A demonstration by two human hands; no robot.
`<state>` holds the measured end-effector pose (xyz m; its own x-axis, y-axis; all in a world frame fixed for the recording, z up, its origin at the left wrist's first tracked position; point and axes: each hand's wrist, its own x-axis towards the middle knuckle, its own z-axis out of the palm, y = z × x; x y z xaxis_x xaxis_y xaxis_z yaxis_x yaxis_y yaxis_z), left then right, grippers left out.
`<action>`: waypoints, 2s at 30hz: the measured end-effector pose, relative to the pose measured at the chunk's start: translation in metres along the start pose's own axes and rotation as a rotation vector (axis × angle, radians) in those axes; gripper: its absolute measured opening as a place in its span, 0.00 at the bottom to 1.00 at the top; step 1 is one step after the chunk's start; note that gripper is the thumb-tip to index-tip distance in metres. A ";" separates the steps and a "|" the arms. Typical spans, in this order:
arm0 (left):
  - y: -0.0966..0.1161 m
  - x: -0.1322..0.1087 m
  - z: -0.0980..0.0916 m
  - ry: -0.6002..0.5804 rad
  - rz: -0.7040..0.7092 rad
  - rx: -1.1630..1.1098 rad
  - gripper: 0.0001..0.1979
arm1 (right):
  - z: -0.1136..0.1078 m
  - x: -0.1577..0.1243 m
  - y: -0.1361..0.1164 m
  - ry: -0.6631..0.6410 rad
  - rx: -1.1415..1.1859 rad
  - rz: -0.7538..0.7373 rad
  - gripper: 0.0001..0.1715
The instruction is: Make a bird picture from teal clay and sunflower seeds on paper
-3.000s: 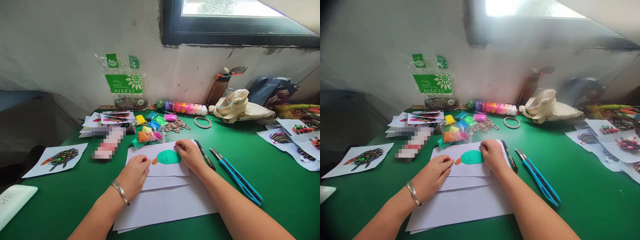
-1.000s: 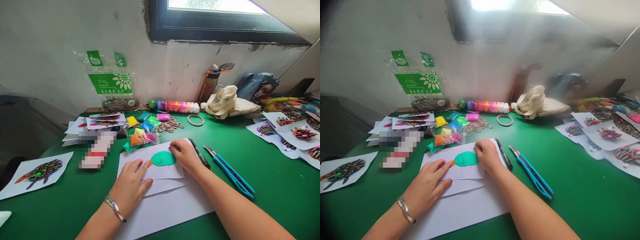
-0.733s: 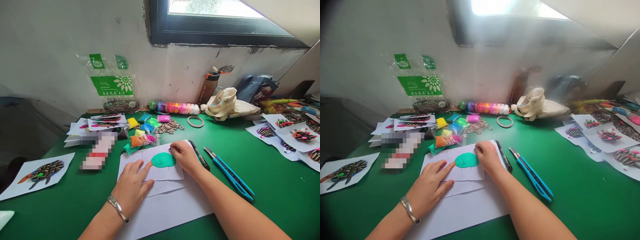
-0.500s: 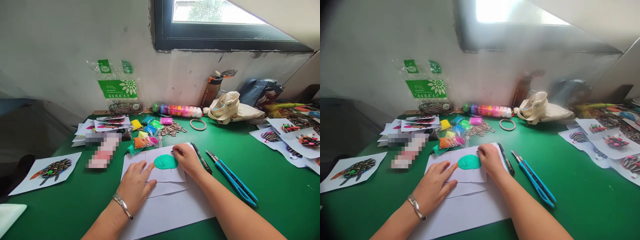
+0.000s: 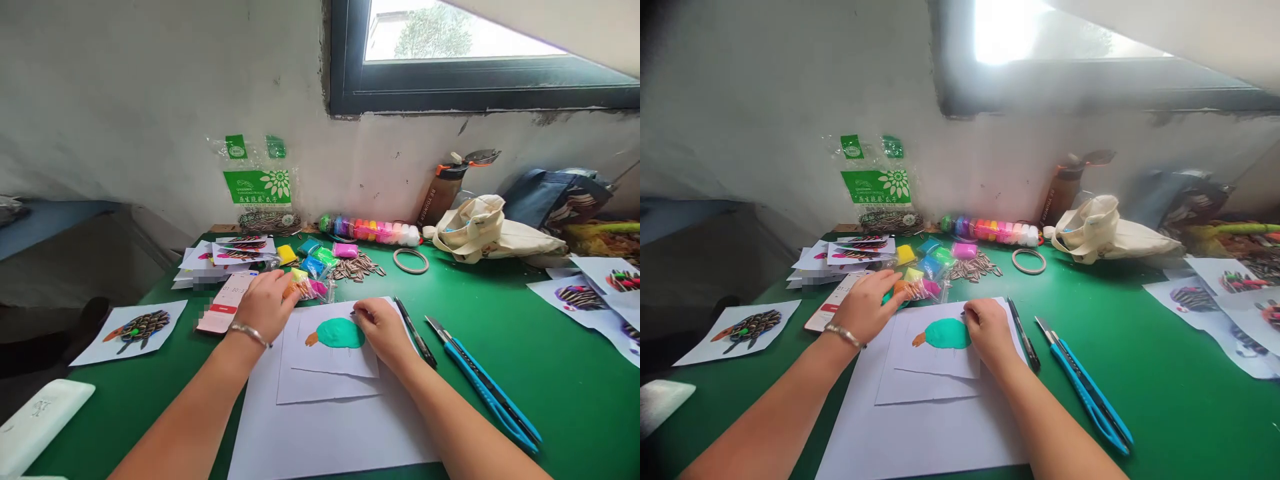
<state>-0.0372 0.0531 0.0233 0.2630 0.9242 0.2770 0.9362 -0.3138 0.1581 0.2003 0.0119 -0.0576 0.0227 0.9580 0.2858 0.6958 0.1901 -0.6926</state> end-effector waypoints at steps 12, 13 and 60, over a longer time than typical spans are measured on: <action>-0.055 0.076 0.039 -0.138 -0.277 0.097 0.25 | 0.000 0.002 0.000 0.010 0.009 -0.023 0.10; -0.054 0.076 0.040 -0.140 -0.273 0.096 0.25 | 0.000 0.002 -0.001 0.008 0.006 -0.023 0.10; 0.039 -0.046 0.002 -0.798 -0.533 -1.731 0.20 | -0.005 -0.031 -0.065 0.111 0.201 -0.237 0.10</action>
<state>-0.0128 -0.0013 0.0148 0.5693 0.6959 -0.4377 -0.1165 0.5954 0.7949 0.1579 -0.0311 -0.0181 -0.0367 0.8551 0.5172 0.5358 0.4537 -0.7121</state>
